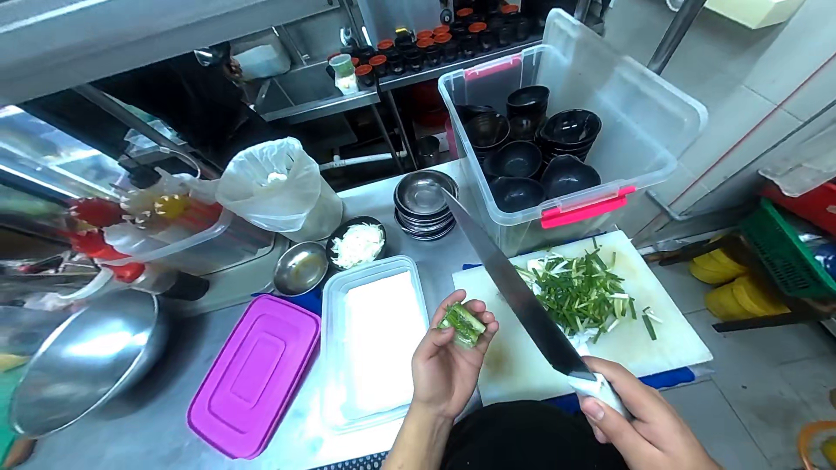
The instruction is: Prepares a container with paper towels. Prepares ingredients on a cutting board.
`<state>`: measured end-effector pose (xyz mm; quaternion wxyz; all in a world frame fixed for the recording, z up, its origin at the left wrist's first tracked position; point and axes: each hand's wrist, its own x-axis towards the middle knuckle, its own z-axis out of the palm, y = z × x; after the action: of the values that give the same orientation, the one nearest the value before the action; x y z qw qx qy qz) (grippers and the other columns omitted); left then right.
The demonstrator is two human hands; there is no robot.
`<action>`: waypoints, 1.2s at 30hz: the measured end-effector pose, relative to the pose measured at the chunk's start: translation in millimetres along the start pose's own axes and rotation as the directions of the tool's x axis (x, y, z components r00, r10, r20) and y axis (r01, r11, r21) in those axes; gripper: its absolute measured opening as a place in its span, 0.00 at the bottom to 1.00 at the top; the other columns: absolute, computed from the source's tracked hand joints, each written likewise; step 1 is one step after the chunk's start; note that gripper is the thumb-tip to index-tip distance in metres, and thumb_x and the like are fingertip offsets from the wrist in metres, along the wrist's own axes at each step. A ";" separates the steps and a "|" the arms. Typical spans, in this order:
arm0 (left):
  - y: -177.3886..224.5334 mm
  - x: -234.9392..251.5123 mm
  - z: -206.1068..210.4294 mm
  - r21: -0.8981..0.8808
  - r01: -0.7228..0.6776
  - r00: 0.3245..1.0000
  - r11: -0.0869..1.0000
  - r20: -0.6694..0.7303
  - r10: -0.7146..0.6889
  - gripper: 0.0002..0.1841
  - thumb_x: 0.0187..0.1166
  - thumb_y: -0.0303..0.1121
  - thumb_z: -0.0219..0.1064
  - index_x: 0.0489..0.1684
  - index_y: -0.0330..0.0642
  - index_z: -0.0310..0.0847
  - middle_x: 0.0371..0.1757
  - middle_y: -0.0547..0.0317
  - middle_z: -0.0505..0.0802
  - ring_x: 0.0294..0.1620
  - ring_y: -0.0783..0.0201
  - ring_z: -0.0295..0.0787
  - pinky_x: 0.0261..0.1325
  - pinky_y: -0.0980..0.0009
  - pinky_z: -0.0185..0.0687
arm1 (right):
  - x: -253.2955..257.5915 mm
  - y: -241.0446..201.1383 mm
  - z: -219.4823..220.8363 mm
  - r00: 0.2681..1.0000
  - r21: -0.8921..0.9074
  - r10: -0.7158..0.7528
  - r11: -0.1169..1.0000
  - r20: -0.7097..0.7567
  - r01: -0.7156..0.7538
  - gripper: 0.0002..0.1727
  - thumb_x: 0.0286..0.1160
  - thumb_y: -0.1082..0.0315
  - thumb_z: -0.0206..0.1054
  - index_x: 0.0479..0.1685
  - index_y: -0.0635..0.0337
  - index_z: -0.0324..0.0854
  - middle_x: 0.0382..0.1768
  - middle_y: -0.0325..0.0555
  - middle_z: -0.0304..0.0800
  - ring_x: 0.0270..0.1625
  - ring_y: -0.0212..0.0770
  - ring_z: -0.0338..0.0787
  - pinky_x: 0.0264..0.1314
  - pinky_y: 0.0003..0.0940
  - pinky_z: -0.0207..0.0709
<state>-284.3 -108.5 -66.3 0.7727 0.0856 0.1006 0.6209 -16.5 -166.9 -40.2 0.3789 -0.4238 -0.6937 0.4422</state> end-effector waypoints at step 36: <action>-17.9 0.7 12.1 0.084 0.002 1.000 0.996 -0.015 -0.001 0.20 0.77 0.31 0.63 0.69 0.45 0.78 0.58 0.40 0.88 0.63 0.46 0.87 0.72 0.47 0.78 | -14.5 -12.6 -0.7 0.991 -0.133 0.090 0.988 0.098 -0.077 0.23 0.90 0.52 0.57 0.74 0.56 0.77 0.41 0.48 0.89 0.34 0.36 0.88 0.37 0.35 0.86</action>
<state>-264.1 -111.8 -59.2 0.7681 0.1133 0.1328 0.6161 -13.9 -183.2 -30.3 0.2955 -0.4526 -0.7211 0.4334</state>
